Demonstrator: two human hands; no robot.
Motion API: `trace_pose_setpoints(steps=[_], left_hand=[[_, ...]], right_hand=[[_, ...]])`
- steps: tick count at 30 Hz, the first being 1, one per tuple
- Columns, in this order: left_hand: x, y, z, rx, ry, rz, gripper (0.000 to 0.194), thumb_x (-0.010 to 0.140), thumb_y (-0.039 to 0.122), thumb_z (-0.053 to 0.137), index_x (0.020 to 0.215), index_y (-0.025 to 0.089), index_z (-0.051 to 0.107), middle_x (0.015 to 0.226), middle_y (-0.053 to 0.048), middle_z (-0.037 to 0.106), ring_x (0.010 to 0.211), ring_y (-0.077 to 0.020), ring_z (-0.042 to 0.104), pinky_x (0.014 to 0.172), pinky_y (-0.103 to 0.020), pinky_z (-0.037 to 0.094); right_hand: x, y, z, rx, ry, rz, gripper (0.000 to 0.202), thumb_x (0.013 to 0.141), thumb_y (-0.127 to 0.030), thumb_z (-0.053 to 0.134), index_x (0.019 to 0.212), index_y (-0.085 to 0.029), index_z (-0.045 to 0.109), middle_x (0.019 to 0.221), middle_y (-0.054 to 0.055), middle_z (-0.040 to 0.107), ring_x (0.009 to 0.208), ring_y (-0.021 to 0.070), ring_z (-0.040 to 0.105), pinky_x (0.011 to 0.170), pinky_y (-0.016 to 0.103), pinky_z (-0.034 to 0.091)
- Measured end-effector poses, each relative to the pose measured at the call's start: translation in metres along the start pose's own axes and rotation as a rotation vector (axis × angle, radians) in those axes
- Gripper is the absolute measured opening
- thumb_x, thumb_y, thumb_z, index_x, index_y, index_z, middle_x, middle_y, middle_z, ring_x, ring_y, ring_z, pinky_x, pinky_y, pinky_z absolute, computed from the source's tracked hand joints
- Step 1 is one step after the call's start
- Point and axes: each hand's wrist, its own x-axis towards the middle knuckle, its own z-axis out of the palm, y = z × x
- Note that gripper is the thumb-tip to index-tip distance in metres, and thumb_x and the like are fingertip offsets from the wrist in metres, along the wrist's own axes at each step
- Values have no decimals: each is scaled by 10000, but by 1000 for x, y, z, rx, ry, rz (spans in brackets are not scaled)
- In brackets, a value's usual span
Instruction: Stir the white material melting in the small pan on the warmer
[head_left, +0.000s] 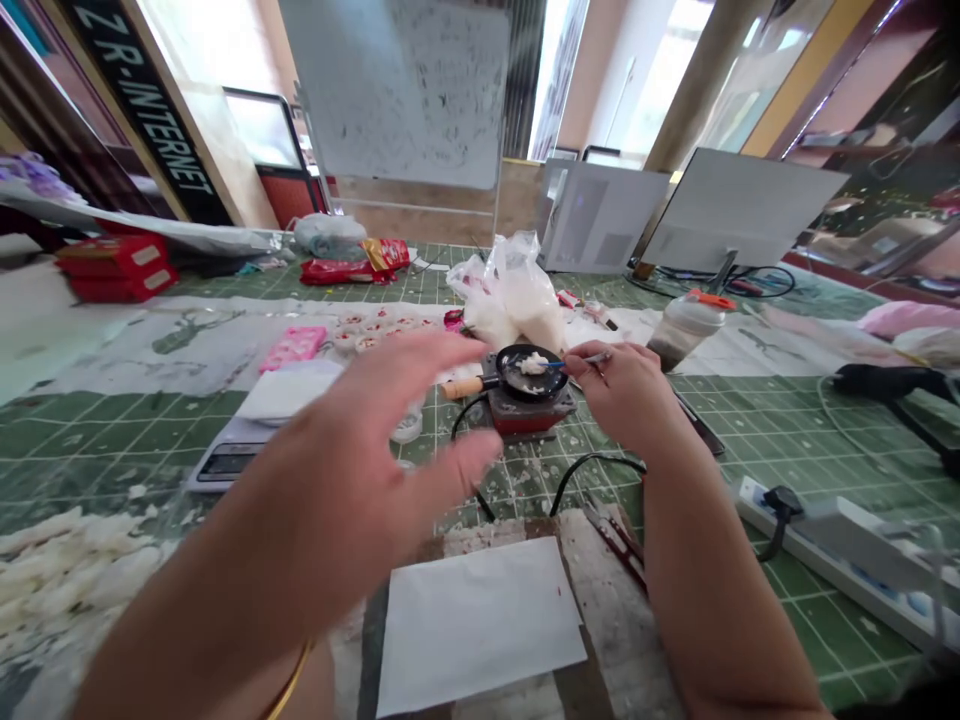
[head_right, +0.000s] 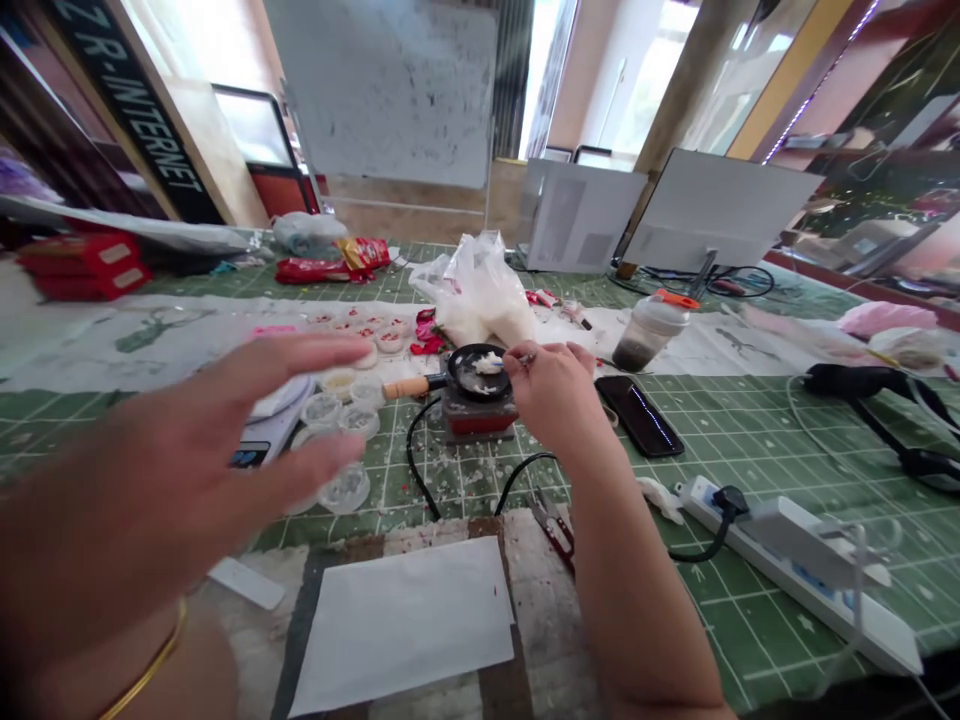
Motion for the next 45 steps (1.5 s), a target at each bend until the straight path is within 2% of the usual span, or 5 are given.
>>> trace_pose_setpoints(steps=[3, 6, 12, 21, 45], left_hand=[[136, 33, -73, 117, 69, -107, 550, 760, 504, 545, 1213, 193, 538, 1264, -64, 536, 1148, -276, 485, 990, -379, 370], [174, 46, -78, 120, -138, -196, 540, 767, 497, 522, 1220, 203, 530, 1266, -77, 548, 1157, -285, 484, 967, -388, 371], [168, 29, -40, 123, -312, -263, 434, 766, 424, 493, 1144, 231, 582, 1164, -79, 618, 1051, -279, 547, 847, -363, 393], [175, 29, -41, 91, -277, -217, 297, 775, 361, 457, 927, 226, 673, 780, -26, 668, 731, -191, 576, 614, -260, 356], [174, 31, -42, 104, -281, -206, 326, 787, 383, 415, 880, 222, 682, 693, -21, 634, 636, -172, 544, 574, -258, 333]], right_hand=[[-2, -1, -1, 14, -19, -14, 281, 860, -346, 419, 860, -217, 668, 820, 60, 680, 913, 211, 564, 917, 396, 309], [-3, -3, -1, 54, -45, -40, 281, 873, -328, 400, 894, -218, 658, 823, 45, 684, 920, 191, 570, 958, 390, 279], [-3, -3, -5, 50, -71, -1, 297, 879, -335, 380, 837, -212, 648, 799, 39, 683, 898, 187, 571, 965, 391, 258], [-1, 1, -7, 45, -78, 33, 305, 879, -336, 374, 850, -207, 650, 820, 48, 683, 925, 195, 572, 944, 386, 269], [1, 1, -6, 97, -72, 18, 306, 883, -309, 361, 888, -212, 651, 834, 41, 695, 924, 192, 584, 941, 387, 284]])
